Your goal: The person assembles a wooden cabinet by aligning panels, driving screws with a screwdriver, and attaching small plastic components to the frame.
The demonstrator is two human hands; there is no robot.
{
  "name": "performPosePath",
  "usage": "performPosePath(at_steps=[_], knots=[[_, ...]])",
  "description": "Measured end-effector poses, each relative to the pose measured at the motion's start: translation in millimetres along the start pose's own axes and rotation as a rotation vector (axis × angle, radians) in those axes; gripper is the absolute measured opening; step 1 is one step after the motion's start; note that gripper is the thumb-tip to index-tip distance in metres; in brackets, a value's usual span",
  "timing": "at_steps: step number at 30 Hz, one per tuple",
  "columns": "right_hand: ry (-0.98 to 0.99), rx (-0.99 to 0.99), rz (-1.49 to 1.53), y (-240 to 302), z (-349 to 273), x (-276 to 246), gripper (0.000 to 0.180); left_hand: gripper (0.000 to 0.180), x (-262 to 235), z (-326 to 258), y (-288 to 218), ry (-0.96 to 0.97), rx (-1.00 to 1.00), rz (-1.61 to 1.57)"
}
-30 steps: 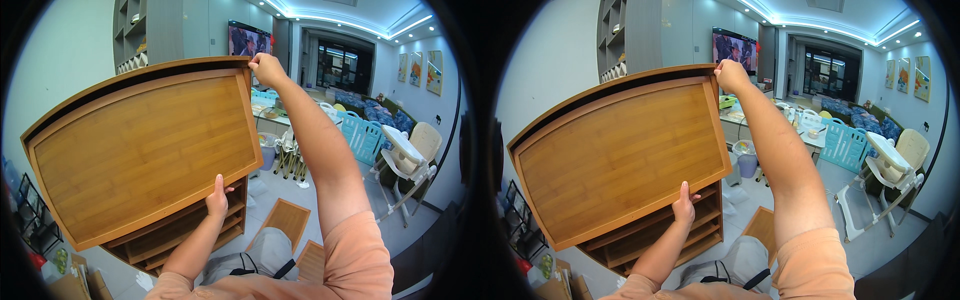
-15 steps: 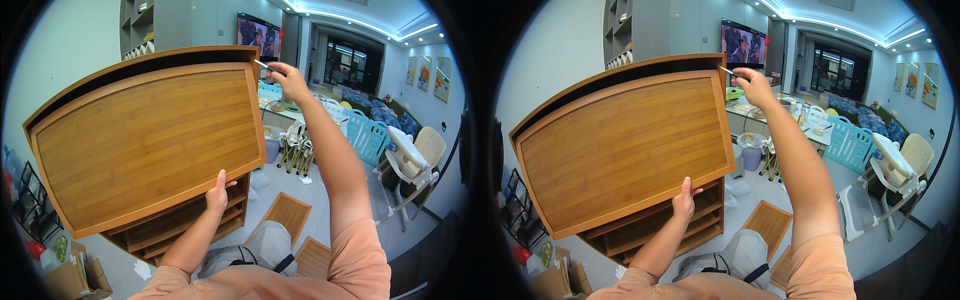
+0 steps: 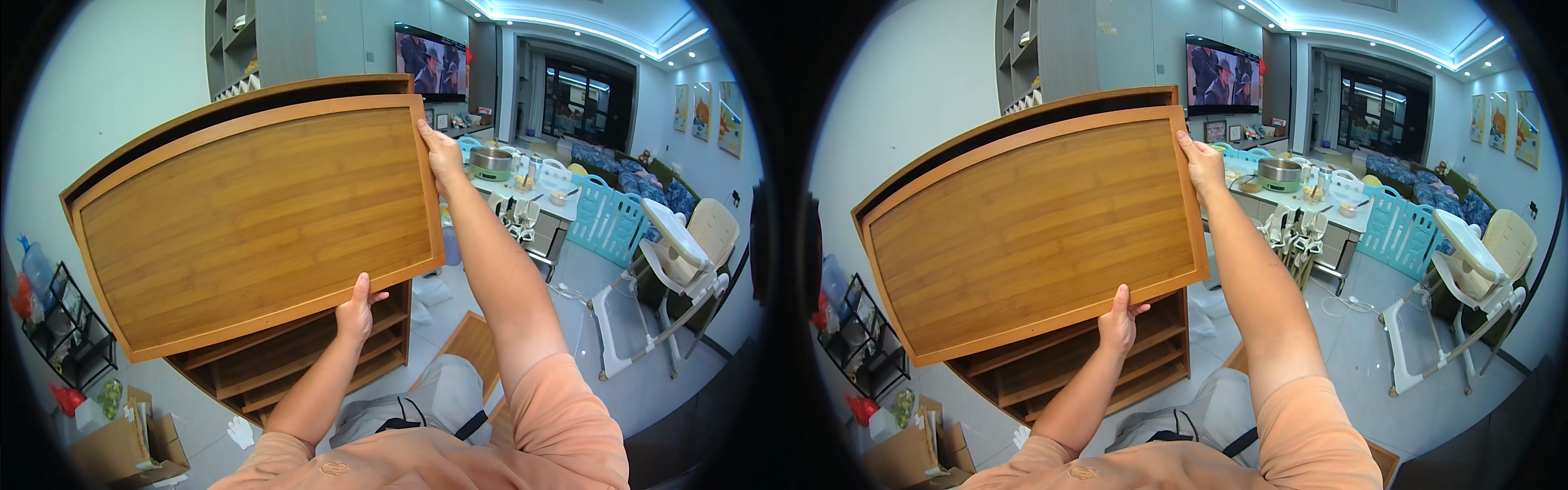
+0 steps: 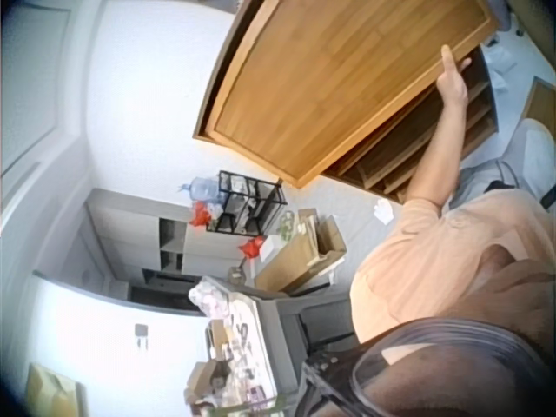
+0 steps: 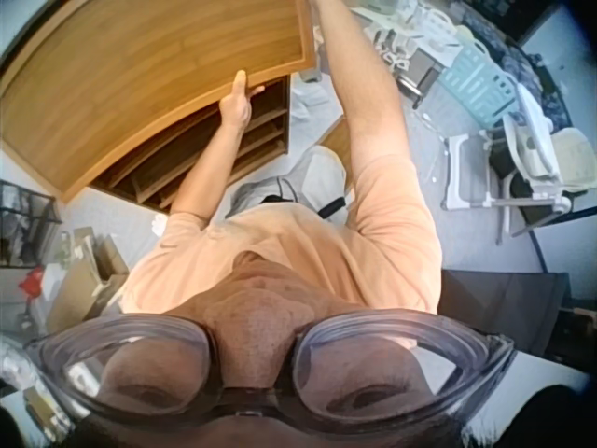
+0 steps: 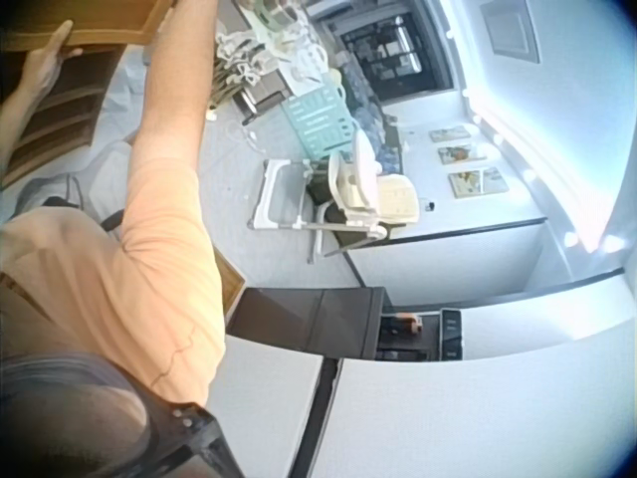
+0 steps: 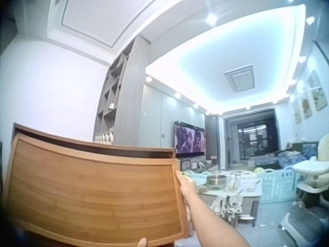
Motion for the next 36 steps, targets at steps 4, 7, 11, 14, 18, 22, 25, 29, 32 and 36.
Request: performPosePath(at_steps=[4,7,11,14,18,22,25,29,32,36], knots=[[0.028,-0.046,0.04,8.5,3.6,-6.5,0.039,0.032,-3.0,2.0,4.2,0.044,-0.049,-0.025],[0.026,-0.02,0.118,9.6,2.4,-7.2,0.042,0.032,-0.7,1.2,9.6,0.07,-0.072,-0.047],[0.04,0.102,0.053,17.9,4.1,-10.7,0.044,0.028,-2.4,-3.0,23.5,0.09,-0.135,-0.102],[0.031,0.032,0.022,19.2,1.6,-5.7,0.045,0.027,-5.6,-4.2,25.5,0.096,-0.142,-0.1],[0.082,0.044,0.113,14.5,1.2,-0.5,0.044,0.027,-4.7,4.9,21.5,0.114,-0.127,-0.098],[0.189,0.125,0.17,-1.9,1.2,-4.1,0.043,0.027,-16.7,7.7,33.4,0.115,-0.177,-0.132],[0.149,0.027,0.12,-10.1,1.0,-9.4,0.04,0.028,-21.9,6.7,35.5,0.114,-0.209,-0.119],[0.173,-0.047,0.212,-21.5,-11.8,-8.7,0.035,0.034,-38.2,0.0,32.2,0.071,-0.354,-0.063],[0.167,-0.05,0.291,-29.2,-13.4,-24.2,0.034,0.038,-53.3,-4.4,21.9,0.048,-0.341,-0.042],[0.16,-0.077,0.29,-35.3,-19.0,-39.7,0.034,0.035,-92.4,-29.7,-18.3,-0.009,-0.192,-0.083]])
Point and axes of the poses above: each hand's wrist, its own z-axis towards the middle knuckle, its own x-axis out of the palm, y = z × x, the point moved 5 cm from there along z, towards the middle knuckle, and after that the axes turned 7 degrees about y, right-handed, at the moved point
